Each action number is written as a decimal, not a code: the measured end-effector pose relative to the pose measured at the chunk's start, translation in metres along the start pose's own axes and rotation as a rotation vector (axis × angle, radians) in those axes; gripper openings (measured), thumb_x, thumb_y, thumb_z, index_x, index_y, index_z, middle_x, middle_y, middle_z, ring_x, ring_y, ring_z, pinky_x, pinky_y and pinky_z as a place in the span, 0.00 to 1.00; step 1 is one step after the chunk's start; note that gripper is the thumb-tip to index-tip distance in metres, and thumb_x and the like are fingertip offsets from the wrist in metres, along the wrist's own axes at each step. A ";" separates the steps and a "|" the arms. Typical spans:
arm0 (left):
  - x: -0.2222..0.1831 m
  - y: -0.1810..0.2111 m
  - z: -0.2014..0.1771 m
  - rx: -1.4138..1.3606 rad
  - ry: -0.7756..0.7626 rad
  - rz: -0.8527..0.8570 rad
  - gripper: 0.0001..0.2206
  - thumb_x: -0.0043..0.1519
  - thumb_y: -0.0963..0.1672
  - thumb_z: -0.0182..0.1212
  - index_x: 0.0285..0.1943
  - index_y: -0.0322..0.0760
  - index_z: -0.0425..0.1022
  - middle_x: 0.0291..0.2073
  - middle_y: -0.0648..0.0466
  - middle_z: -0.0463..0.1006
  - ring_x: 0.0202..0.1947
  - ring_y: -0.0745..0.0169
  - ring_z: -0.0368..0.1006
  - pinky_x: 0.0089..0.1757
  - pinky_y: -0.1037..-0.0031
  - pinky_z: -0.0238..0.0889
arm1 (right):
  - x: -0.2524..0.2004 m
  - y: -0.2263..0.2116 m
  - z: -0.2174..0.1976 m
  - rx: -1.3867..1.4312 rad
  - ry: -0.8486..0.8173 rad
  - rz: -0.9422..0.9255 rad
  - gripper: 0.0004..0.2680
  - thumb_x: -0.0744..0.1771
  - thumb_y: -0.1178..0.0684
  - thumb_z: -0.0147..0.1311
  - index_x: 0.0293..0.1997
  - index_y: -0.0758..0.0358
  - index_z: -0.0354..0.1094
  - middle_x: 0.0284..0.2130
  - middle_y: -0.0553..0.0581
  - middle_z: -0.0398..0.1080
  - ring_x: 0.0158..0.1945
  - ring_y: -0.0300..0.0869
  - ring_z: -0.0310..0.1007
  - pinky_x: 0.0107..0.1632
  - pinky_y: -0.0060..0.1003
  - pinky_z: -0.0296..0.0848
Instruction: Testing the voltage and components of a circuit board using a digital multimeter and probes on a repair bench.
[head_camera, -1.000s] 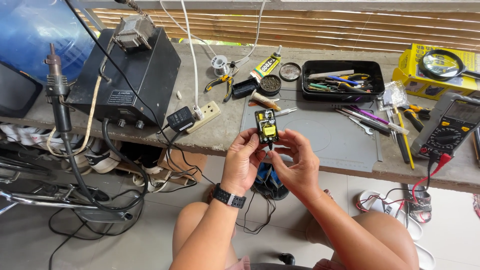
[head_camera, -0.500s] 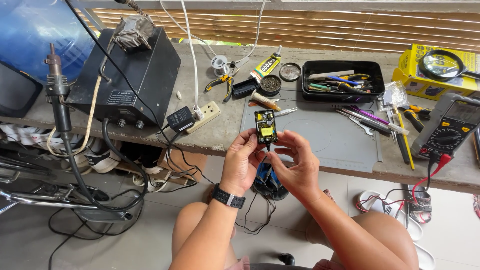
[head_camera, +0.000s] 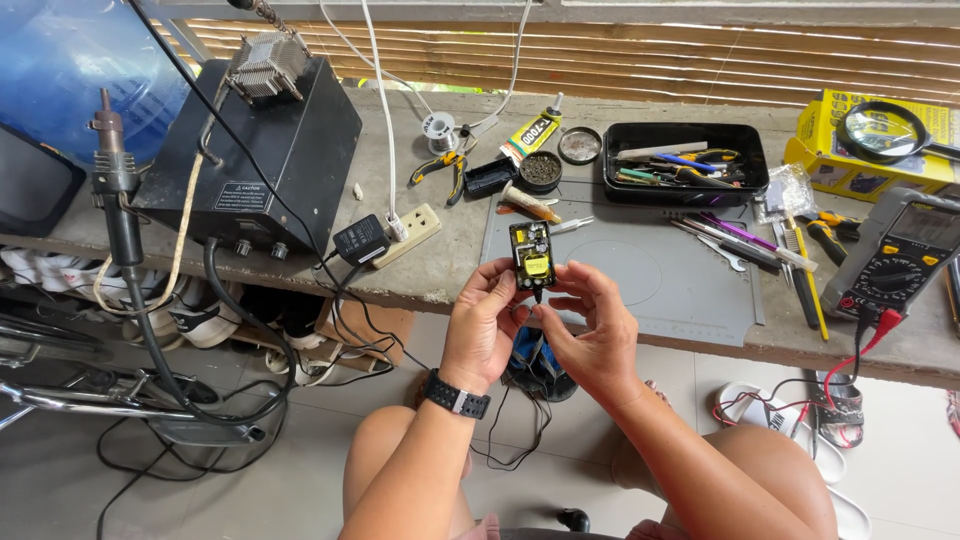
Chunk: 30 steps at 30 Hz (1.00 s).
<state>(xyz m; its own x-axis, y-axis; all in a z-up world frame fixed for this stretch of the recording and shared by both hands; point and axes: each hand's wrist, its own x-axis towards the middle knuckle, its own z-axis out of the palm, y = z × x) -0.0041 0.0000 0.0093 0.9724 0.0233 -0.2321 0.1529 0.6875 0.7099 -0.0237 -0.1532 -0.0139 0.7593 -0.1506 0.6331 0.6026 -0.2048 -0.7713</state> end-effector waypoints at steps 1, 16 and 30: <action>0.001 -0.001 -0.001 0.000 -0.002 0.001 0.09 0.73 0.42 0.72 0.60 0.38 0.84 0.44 0.52 0.89 0.41 0.60 0.90 0.38 0.80 0.81 | 0.000 0.000 0.000 0.000 0.001 -0.002 0.27 0.66 0.67 0.75 0.73 0.71 0.65 0.59 0.66 0.80 0.55 0.58 0.88 0.49 0.47 0.91; 0.000 -0.002 0.000 0.000 -0.014 0.015 0.08 0.73 0.42 0.71 0.60 0.39 0.83 0.45 0.53 0.88 0.42 0.59 0.90 0.38 0.80 0.81 | 0.000 0.000 -0.001 0.001 -0.026 0.034 0.28 0.66 0.68 0.74 0.74 0.70 0.64 0.59 0.67 0.79 0.56 0.60 0.87 0.51 0.50 0.91; -0.002 -0.005 -0.002 0.086 -0.031 0.033 0.06 0.73 0.40 0.73 0.56 0.43 0.85 0.43 0.61 0.86 0.45 0.68 0.85 0.42 0.83 0.79 | -0.003 0.002 0.000 -0.002 -0.035 0.086 0.29 0.66 0.71 0.70 0.77 0.67 0.62 0.62 0.68 0.76 0.61 0.64 0.84 0.54 0.53 0.90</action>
<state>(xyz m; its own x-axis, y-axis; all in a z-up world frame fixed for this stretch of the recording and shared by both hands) -0.0068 -0.0016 0.0047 0.9819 0.0219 -0.1880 0.1338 0.6217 0.7717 -0.0245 -0.1537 -0.0171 0.8165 -0.1341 0.5615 0.5339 -0.1948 -0.8228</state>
